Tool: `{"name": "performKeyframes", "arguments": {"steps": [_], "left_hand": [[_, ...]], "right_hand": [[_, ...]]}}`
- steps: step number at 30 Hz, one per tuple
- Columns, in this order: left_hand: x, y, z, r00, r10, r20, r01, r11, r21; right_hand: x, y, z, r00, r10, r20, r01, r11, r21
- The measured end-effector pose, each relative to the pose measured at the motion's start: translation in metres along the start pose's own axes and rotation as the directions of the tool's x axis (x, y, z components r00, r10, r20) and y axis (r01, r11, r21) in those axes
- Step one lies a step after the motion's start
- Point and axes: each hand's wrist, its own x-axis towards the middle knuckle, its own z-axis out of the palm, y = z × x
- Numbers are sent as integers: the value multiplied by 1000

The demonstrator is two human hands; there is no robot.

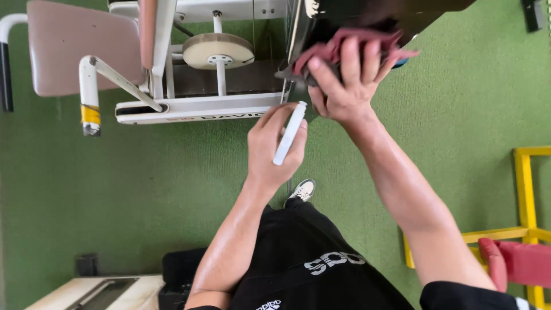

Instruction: Cleaning and wiping down gym weight machines using a spray bottle and cloth.

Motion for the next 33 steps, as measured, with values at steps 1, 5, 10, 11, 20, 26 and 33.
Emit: {"name": "performKeyframes", "arguments": {"steps": [1,5,10,11,20,26,33], "left_hand": [[-1,-7,-2,997,72,0,-72,997,-28],[-6,-20,-9,988,147,37,-142,984,-111],[-5,-27,-26,983,71,171,-51,992,-115],[-5,-30,-28,981,73,179,-55,994,-98],[-3,-41,-55,964,119,240,-87,986,-142],[1,-50,-73,958,88,275,-65,994,-92],[12,-47,-73,954,83,288,-60,994,-90]], "right_hand": [[-15,-3,10,994,-104,41,106,994,-37],[-88,-14,36,960,-245,137,265,952,-152],[-98,-22,18,919,-113,377,220,941,-256],[-90,-21,13,930,-37,366,130,964,-232],[-21,-92,68,299,952,-63,-684,260,681],[-69,-133,83,493,870,23,-799,442,407],[28,-79,21,667,715,-211,-602,683,412]]}}
